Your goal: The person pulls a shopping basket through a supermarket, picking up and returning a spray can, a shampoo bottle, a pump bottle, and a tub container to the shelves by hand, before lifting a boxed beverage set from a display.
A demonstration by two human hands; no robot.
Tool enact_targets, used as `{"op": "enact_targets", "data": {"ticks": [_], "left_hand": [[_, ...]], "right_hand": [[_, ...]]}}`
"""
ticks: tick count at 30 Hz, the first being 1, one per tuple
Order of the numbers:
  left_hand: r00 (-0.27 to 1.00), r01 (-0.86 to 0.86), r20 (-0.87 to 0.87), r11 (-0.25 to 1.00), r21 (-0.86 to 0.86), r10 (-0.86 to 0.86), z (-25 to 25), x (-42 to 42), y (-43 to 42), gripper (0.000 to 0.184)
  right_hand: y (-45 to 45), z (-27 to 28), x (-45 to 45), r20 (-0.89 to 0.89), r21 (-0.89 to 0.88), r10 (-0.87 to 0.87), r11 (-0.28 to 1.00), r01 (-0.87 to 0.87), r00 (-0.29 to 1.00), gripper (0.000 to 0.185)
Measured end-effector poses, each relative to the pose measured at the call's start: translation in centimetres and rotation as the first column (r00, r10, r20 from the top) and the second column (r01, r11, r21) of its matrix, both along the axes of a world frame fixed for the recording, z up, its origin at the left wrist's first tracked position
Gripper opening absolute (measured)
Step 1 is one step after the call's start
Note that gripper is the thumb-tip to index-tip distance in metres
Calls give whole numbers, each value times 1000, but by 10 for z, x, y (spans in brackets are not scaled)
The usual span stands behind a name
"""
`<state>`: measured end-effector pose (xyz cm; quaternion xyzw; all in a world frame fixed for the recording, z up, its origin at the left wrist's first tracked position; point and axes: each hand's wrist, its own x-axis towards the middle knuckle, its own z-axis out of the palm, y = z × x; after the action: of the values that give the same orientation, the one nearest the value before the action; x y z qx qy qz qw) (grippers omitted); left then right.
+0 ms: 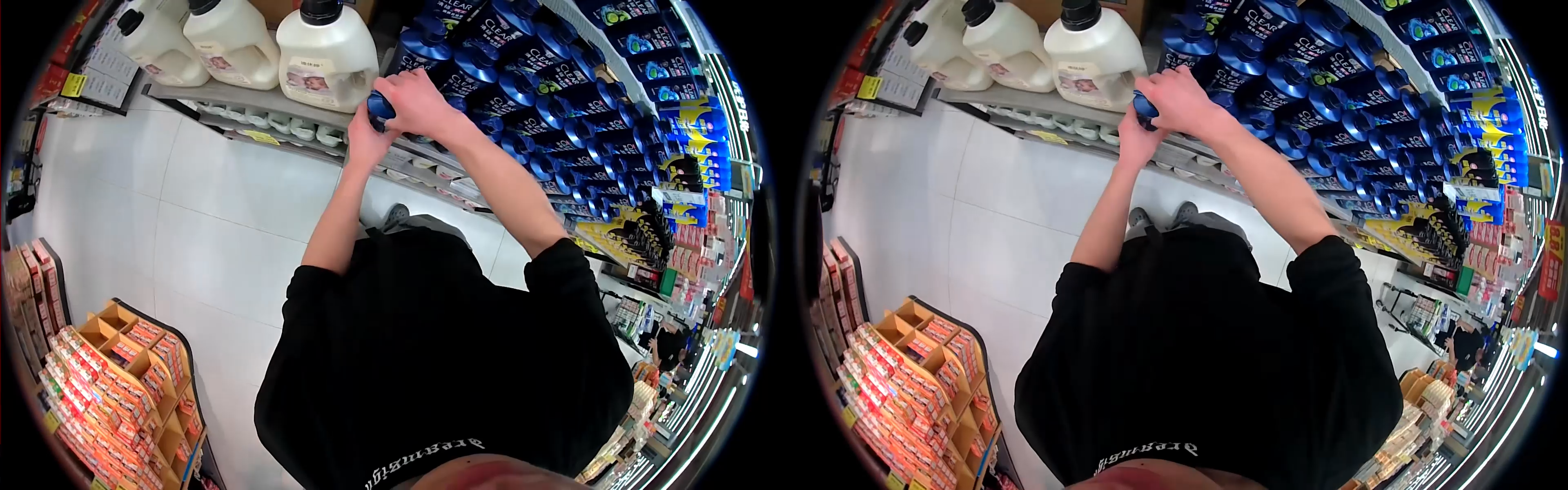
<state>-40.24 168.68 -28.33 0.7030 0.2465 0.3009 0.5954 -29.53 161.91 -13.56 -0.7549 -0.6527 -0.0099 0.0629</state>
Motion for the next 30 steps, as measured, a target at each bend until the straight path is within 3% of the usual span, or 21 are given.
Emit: {"op": "enact_targets", "data": {"ticks": [3,5,8,9,10,11,12,13,14,15,18,19,21,23,24,26,28,29,30], "left_hand": [[994,67,85,997,31,-69,-8,15,6,73],[994,107,10,985,132,-109,4,13,9,72],[972,206,82,967,146,-220,-27,30,14,70],[937,320,156,947,-21,-313,18,31,7,72],[927,350,216,913,-208,-306,-10,41,9,72],[935,317,188,947,-55,-302,-5,37,7,70],[950,312,37,946,-85,-310,2,29,8,71],[947,309,117,949,-70,-300,-2,30,6,75],[947,316,76,947,-65,-311,-10,29,8,79],[962,265,-34,960,-89,-269,-13,25,6,84],[984,153,-89,988,-10,-154,-22,0,-3,89],[986,114,-123,993,-17,-115,-28,-13,-9,86],[976,57,-213,998,3,-55,-54,-41,-19,77],[951,-6,-310,1000,-12,2,-64,-63,-39,75],[953,-29,-301,999,-33,18,-75,-71,-50,74],[933,-102,-351,994,-49,78,-93,-81,-70,72],[877,-199,-454,979,-38,160,-101,-79,-91,69],[859,-256,-480,962,-98,179,-104,-75,-103,67],[839,-312,-508,938,-153,196,-106,-73,-113,65]], "right_hand": [[-2,-6,10,34,-22,-87,996,88,996,52],[-4,-3,10,37,-66,-163,984,165,986,52],[-23,24,-2,124,4,-227,974,228,966,49],[-47,50,6,79,117,-292,952,282,953,47],[-53,56,-8,-28,208,-254,944,254,967,45],[-67,68,-6,-120,316,-233,913,260,965,43],[-85,81,-1,-210,421,-187,869,262,959,41],[-105,106,4,-281,506,-139,819,270,950,39],[-126,135,10,-394,535,-124,775,337,911,32],[-150,162,20,-516,512,-148,736,442,844,25],[-235,224,74,-392,724,-318,472,503,863,18],[-263,240,94,-376,796,-396,325,511,838,18],[-326,268,141,-473,829,-321,153,538,820,14],[-378,299,183,-447,865,-295,97,492,844,16],[-400,312,199,-435,858,-365,109,502,823,20],[-436,336,250,-371,890,-311,149,430,875,26],[-453,356,305,-581,804,-104,82,589,807,31],[-467,365,344,-529,814,-189,163,557,828,47],[-469,369,372,-498,828,-252,148,541,830,49]]}}
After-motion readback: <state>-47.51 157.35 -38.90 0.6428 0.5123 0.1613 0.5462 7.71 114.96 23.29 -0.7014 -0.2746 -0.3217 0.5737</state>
